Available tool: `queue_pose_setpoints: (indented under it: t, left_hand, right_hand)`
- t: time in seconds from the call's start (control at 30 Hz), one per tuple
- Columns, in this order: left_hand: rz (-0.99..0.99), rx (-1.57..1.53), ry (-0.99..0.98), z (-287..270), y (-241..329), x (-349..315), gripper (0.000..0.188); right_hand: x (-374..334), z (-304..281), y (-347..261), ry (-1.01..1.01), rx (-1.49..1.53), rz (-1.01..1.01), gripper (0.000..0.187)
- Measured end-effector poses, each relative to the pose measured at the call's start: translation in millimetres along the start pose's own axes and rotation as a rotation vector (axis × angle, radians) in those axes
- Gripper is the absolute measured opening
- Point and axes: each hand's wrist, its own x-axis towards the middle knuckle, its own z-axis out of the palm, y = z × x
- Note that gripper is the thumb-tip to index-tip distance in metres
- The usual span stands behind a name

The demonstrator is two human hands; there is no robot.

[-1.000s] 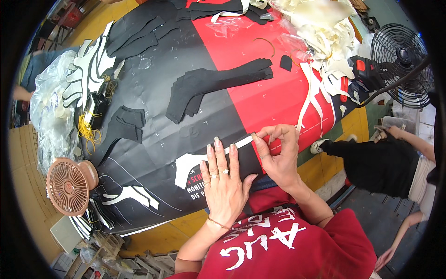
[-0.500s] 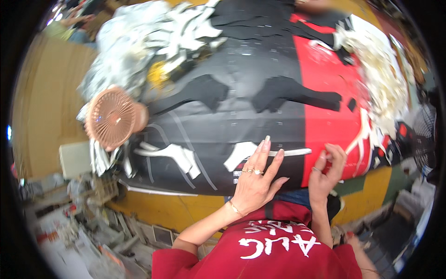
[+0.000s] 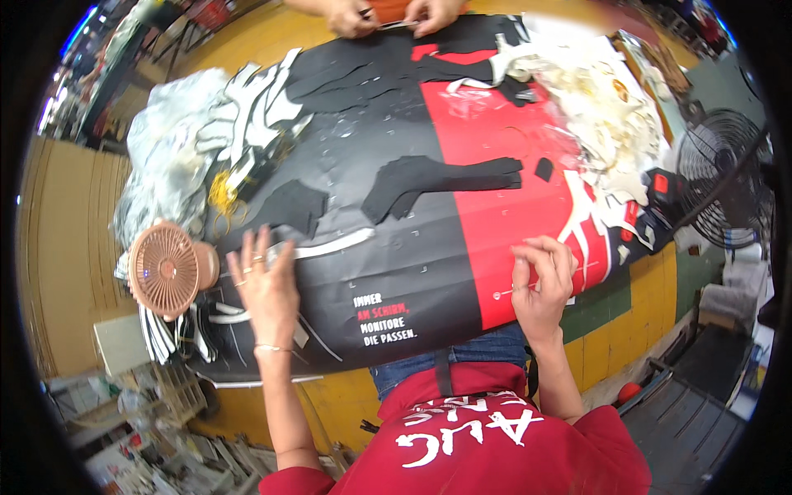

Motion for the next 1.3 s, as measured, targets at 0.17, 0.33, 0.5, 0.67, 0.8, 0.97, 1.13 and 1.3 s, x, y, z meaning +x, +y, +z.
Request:
queue_pose_setpoints:
  t: [0.17, 0.33, 0.5, 0.67, 0.8, 0.97, 1.13, 1.3]
  left_hand:
    - [-0.099, -0.214, 0.202, -14.6, 7.7, 16.5, 0.026]
    - [0.027, -0.431, 0.151, -0.5, 77.3, 44.5, 0.037]
    - [0.022, -0.45, 0.021, 7.8, 112.1, 59.4, 0.043]
    - [0.026, -0.472, 0.018, 10.5, 110.0, 60.3, 0.039]
    - [0.013, -0.545, -0.033, 14.4, 99.5, 62.7, 0.041]
    - [0.084, -0.597, -0.092, 15.7, 85.1, 64.0, 0.065]
    - [0.079, -0.618, -0.078, 16.1, 87.9, 65.0, 0.056]
    - [0.087, -0.522, 0.13, 0.2, 107.2, 52.6, 0.04]
  right_hand:
    - [33.2, -9.7, 17.3, 0.029, -0.039, 0.093, 0.018]
    - [68.5, 34.1, -2.0, -0.167, 0.039, -0.14, 0.028]
    - [92.0, 96.3, -42.5, -0.219, -0.024, -0.173, 0.038]
    - [86.9, 105.4, -40.5, -0.134, 0.053, -0.176, 0.021]
    - [87.1, 103.4, -35.1, -0.056, 0.105, -0.362, 0.011]
    - [79.2, 44.6, -31.1, -0.159, 0.278, -0.391, 0.011]
    - [48.8, -18.8, -30.7, -0.479, 0.631, -0.047, 0.024]
    - [42.2, -10.1, -17.4, -0.159, -0.013, -0.015, 0.042]
